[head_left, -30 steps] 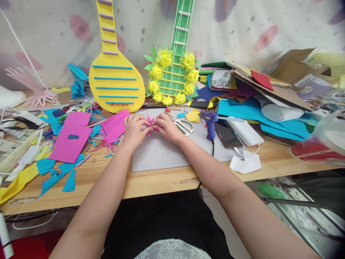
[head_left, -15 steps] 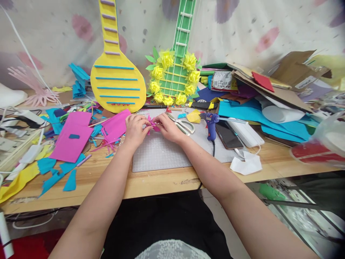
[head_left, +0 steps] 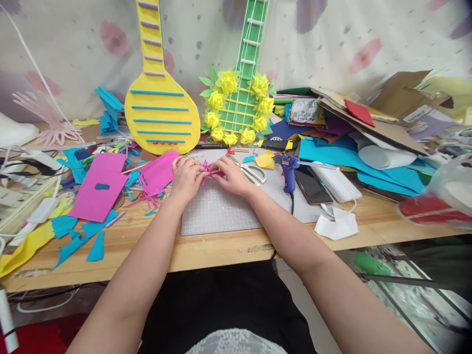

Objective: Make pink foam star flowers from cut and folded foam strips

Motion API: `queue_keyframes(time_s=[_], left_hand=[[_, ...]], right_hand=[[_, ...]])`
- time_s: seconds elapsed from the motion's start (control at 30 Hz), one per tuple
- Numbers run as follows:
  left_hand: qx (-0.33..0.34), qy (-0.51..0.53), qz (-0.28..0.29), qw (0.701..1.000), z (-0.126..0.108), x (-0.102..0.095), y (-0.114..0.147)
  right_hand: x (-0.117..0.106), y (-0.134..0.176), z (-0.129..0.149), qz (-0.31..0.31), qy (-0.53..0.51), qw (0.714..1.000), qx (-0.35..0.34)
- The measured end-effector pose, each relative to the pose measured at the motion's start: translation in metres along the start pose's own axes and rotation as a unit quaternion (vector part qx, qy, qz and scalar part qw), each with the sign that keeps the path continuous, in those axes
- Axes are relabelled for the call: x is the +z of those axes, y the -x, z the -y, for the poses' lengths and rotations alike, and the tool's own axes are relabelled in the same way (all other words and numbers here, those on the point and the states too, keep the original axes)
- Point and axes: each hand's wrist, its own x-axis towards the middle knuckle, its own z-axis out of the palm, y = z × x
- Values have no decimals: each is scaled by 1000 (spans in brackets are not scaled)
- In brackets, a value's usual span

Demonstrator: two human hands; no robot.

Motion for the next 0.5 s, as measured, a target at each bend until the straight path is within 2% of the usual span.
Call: queue_keyframes(time_s=[0.23,0.5], left_hand=[[0,6,19,1000,-1,0,-1],[-8,15,31,999,2,3,0]], right_hand=[[1,0,-2,3,0,1000,13],[6,-2,-5,15,-40,997,61]])
